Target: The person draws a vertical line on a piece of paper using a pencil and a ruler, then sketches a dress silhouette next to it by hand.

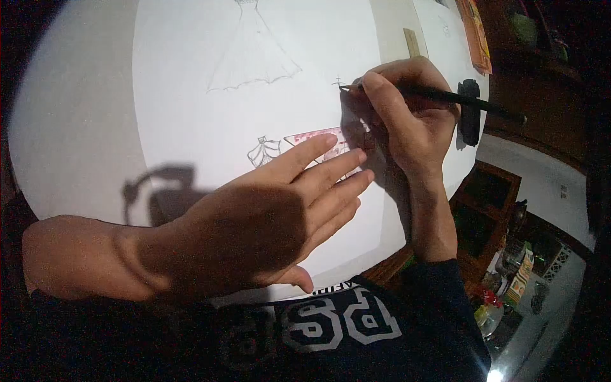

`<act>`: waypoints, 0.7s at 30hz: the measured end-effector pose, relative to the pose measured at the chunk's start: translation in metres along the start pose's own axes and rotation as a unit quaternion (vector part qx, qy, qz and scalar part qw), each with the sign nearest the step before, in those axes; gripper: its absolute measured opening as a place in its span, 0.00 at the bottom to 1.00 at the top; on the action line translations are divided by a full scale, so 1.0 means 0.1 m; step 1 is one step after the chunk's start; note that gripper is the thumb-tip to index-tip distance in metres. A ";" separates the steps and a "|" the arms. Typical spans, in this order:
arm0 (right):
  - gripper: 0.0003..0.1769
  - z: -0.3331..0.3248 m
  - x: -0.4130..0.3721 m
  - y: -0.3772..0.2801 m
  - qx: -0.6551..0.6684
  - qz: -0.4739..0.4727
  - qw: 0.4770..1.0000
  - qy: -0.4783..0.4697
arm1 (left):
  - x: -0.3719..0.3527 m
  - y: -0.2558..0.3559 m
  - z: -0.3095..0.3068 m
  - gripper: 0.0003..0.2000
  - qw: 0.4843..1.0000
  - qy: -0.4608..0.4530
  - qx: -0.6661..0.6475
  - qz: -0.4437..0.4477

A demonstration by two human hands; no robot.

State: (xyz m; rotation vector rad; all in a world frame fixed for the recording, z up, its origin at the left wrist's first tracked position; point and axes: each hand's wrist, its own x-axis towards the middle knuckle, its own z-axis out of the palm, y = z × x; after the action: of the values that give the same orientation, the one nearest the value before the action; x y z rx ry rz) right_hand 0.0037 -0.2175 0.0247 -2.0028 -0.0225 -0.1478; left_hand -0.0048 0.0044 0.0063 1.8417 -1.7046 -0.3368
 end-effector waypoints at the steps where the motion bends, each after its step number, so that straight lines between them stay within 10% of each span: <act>1: 0.06 -0.01 0.00 0.01 -0.006 -0.003 1.000 -0.002 | 0.00 0.00 0.00 0.49 1.000 0.001 -0.002 0.001; 21: 0.06 -0.02 0.00 0.05 0.000 -0.031 0.999 0.017 | -0.02 0.00 0.00 0.50 1.000 -0.001 0.004 0.002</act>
State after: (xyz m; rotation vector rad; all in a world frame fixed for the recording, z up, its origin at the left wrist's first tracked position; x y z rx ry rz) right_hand 0.0039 -0.2214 0.0210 -2.0000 -0.0628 -0.2228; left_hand -0.0054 0.0067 0.0061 1.8430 -1.7134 -0.3307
